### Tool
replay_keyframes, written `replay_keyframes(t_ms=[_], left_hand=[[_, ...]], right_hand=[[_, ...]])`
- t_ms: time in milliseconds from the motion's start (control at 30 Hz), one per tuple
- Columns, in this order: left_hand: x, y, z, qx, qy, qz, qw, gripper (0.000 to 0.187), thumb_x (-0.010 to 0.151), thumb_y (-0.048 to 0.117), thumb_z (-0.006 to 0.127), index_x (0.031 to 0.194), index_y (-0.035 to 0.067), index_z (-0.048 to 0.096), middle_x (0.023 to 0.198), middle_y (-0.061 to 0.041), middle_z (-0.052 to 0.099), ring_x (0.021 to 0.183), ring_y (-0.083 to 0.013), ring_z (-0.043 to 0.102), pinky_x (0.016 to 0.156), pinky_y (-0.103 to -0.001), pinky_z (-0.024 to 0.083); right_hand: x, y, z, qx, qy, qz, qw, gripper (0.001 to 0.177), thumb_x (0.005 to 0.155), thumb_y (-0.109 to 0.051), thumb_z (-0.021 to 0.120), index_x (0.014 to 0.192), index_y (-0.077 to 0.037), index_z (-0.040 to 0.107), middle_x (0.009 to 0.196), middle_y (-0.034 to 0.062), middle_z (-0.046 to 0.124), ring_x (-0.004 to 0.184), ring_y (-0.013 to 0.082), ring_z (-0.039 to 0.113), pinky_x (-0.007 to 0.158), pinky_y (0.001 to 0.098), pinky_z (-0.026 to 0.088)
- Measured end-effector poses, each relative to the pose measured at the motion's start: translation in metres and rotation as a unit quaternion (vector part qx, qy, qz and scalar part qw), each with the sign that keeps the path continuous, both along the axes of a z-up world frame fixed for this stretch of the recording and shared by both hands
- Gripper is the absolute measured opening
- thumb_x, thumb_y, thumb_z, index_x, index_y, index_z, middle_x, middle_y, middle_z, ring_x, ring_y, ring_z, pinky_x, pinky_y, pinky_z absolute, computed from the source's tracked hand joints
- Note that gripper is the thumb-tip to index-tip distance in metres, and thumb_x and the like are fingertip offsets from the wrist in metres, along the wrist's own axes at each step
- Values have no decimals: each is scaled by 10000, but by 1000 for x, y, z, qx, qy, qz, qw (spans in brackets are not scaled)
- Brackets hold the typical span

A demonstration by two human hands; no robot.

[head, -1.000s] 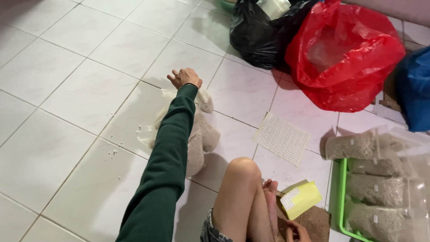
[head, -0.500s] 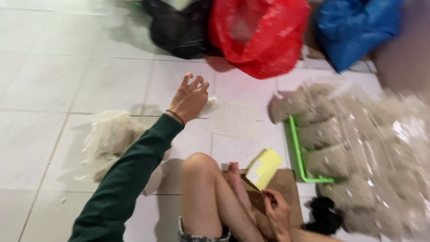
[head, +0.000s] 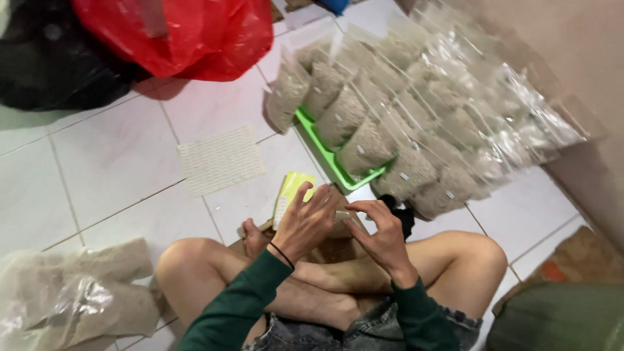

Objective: The person sits on the floor and wipes plastic bags of grain with a black cloth before applying small white stickers to them. They repeat this process for several bags, taking them from a green tray and placing them back once labeled.

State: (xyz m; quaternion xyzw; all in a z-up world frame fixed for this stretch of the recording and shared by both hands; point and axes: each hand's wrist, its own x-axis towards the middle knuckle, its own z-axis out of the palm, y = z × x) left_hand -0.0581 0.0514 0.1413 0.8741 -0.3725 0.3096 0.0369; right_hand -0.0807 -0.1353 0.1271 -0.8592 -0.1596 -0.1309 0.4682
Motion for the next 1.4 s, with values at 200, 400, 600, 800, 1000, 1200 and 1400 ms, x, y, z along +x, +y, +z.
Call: replay_keyframes(t_ms=[200,400,600,800,1000,1200,1400], left_hand=[[8,-24,-18,-63,100,-2,993,129,801,195,712,742,83,689,852,-64,595,1028,-289,551,943,-471,367],[11,-2,-57,-293,343,63,890,507,662,333,868,1124,230,687,969,33,699,962,-205,651,834,-367,469],[1,6,-99,-528,400,34,748,100,771,169,849,816,166,759,857,5,756,880,-156,694,768,-255,492],[4,-5,-114,-573,375,48,727,279,871,196,783,862,113,517,866,-62,713,842,-178,690,782,-320,526],[13,-7,-97,-557,375,30,741,88,890,164,746,941,101,711,887,-73,729,880,-218,712,772,-323,536],[2,-16,-85,-623,427,16,655,126,959,142,649,907,27,641,989,-157,733,1167,-293,625,979,-475,470],[0,-12,-96,-629,431,79,642,67,922,137,665,869,96,673,724,-25,648,787,-115,585,722,-328,526]], right_hand=[[-1,-28,-41,62,26,-40,997,82,866,-142,745,945,-163,749,891,-6,736,784,176,673,711,309,549],[4,-35,-62,156,65,-85,982,41,936,-159,691,939,-120,702,860,28,704,768,177,662,724,331,544],[10,-31,-86,247,104,-135,954,67,978,-108,636,964,-70,689,808,63,675,719,135,610,692,340,539],[12,-25,-95,260,76,-151,951,43,944,-65,675,913,-43,696,725,41,633,664,80,556,633,294,517],[12,-18,-93,277,62,-149,947,72,879,-13,742,841,-32,684,675,34,593,641,66,505,607,274,486],[9,0,-81,325,87,-148,930,140,909,-7,702,789,-46,641,708,-27,513,692,46,438,637,256,460],[2,14,-67,392,130,-166,895,182,865,12,717,729,-65,625,692,-13,511,695,63,438,681,245,458]])
